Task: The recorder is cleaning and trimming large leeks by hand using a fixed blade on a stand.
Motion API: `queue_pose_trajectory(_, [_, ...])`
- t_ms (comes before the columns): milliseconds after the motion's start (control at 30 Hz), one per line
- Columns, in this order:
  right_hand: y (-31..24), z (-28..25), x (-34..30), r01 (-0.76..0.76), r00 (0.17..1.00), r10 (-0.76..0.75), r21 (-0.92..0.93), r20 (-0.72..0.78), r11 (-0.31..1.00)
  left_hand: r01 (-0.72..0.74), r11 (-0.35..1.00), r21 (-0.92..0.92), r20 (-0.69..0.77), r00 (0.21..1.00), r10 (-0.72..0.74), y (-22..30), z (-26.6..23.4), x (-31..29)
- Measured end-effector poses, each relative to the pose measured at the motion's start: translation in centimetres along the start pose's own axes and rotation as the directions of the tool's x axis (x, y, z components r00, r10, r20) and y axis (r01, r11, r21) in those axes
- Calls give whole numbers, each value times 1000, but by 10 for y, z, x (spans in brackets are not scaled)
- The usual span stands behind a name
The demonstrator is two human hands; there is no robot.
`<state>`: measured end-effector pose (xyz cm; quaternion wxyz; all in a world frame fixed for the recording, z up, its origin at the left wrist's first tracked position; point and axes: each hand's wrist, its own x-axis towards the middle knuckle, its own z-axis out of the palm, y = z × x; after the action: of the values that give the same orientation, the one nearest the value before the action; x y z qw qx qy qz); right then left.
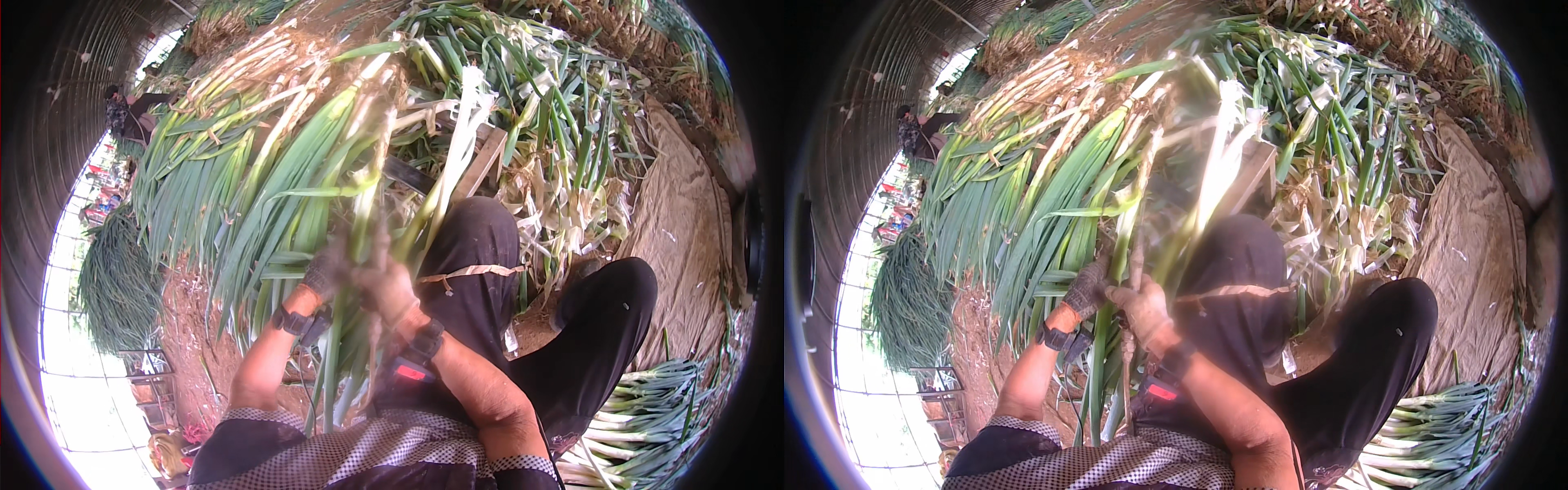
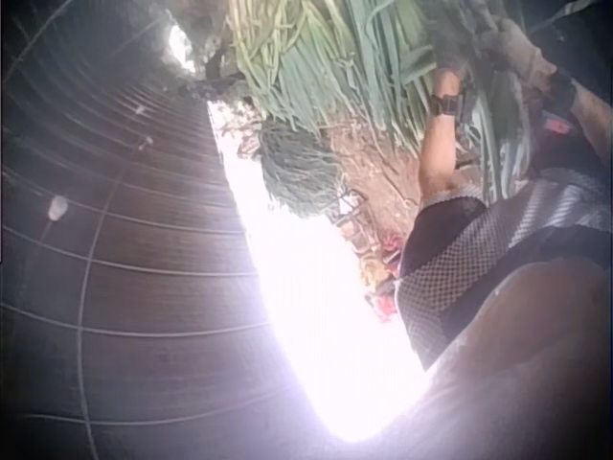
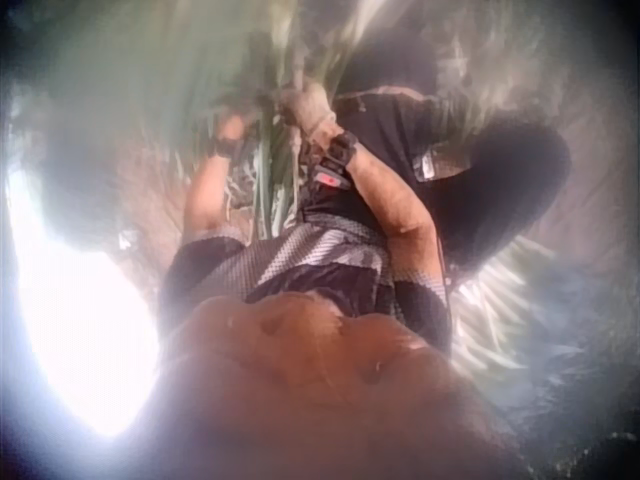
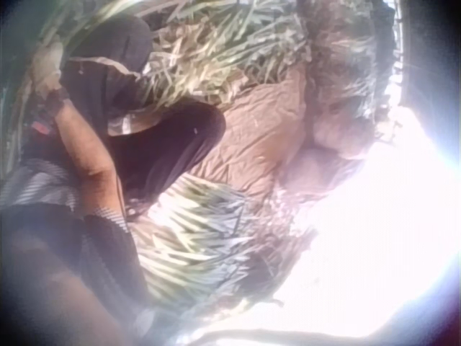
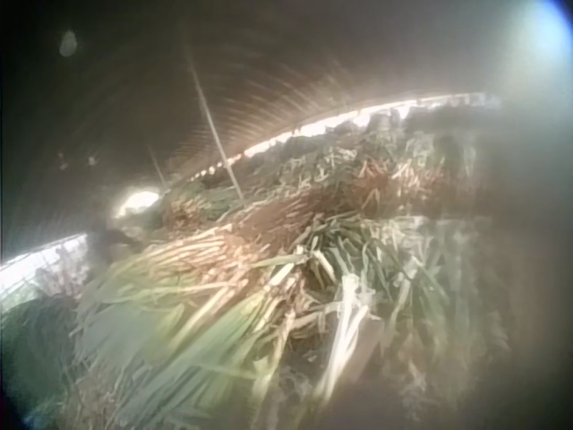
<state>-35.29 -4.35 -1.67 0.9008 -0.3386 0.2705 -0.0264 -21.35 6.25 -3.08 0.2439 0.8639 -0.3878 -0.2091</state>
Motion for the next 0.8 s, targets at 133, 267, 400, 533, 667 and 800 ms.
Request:
queue_pose_trajectory(133, [-2, 2, -4, -34, 999, 34, 8, -6, 999, 62, 993, 97, 86, 994, -70, -7, 5, -16])
queue_pose_trajectory(267, [3, 6, -11, -35, 999, 37, -50, 32, 998, -11, 963, 269, 66, 998, -7, -44, 2, -4])
queue_pose_trajectory(400, [21, 9, -5, -5, 999, 15, -213, 49, 977, 118, 964, 237, 46, 990, -132, -53, -2, 6])
queue_pose_trajectory(533, [20, -3, 5, 7, 999, 3, -251, 42, 968, 59, 998, 11, 85, 995, -60, -52, 4, 3])
queue_pose_trajectory(667, [19, 3, 7, 8, 999, -3, -141, 36, 990, -99, 955, 281, 12, 995, 100, -40, 6, -35])
queue_pose_trajectory(800, [17, 0, 7, 7, 1000, -3, -141, 30, 990, 147, 926, 347, 0, 988, -157, 4, 9, -58])
